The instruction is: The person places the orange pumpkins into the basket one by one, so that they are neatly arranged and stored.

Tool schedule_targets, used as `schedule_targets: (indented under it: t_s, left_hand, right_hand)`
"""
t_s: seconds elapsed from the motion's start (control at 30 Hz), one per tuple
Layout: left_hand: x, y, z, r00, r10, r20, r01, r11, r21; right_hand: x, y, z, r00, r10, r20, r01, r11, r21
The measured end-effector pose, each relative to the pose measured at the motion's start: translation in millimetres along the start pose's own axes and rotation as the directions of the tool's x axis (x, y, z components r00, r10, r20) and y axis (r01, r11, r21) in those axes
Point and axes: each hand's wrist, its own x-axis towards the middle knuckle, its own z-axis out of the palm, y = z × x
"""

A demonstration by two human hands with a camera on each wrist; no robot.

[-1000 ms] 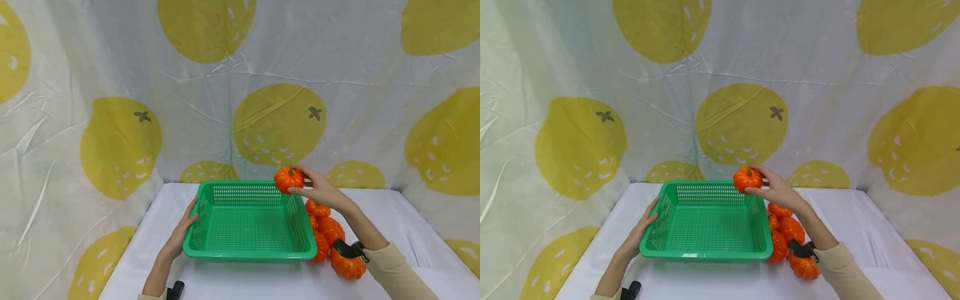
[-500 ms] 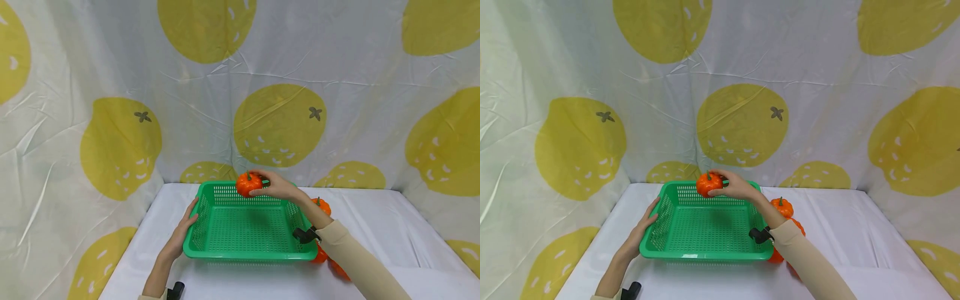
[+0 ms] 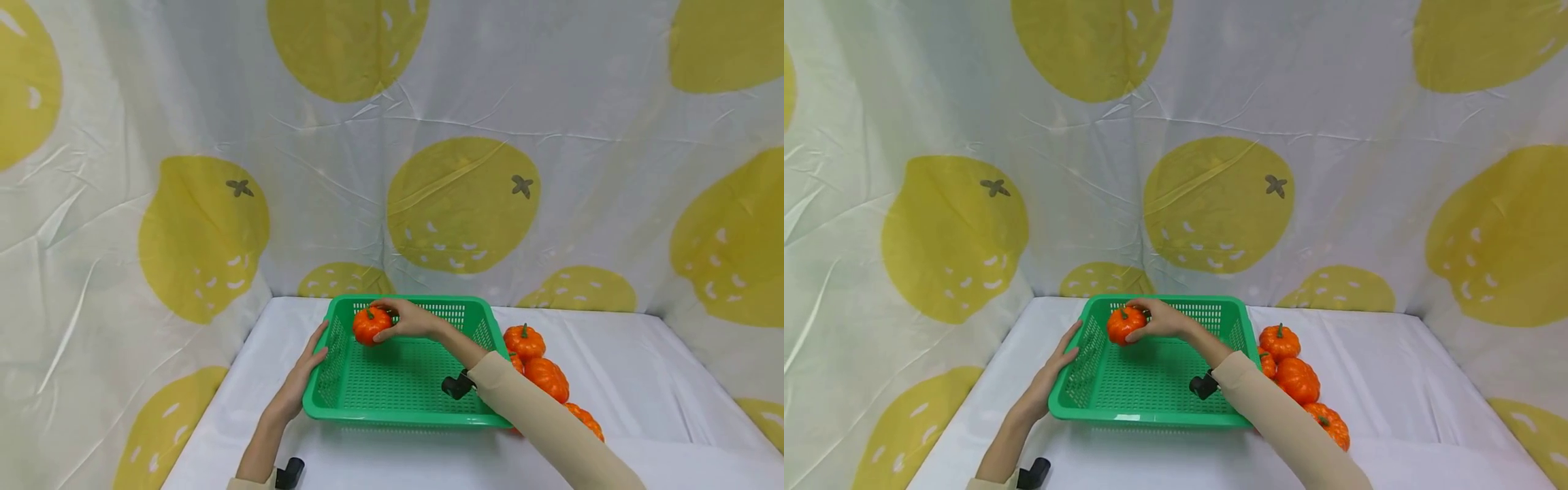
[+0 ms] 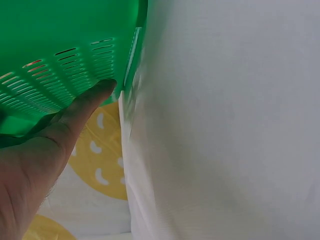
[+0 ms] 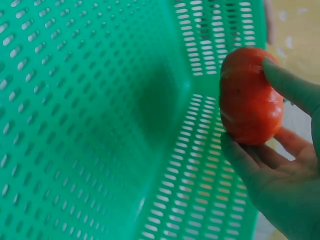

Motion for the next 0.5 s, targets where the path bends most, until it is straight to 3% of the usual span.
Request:
schedule_targets:
  t_s: [0.5]
  left_hand:
    - [0.0,1.1,-0.4,1.000,-0.019,-0.012,0.020,1.000,0.017]
  right_hand:
    - [20,15,29,0.996,0.038,0.076,-0.038,0.999,-0.002]
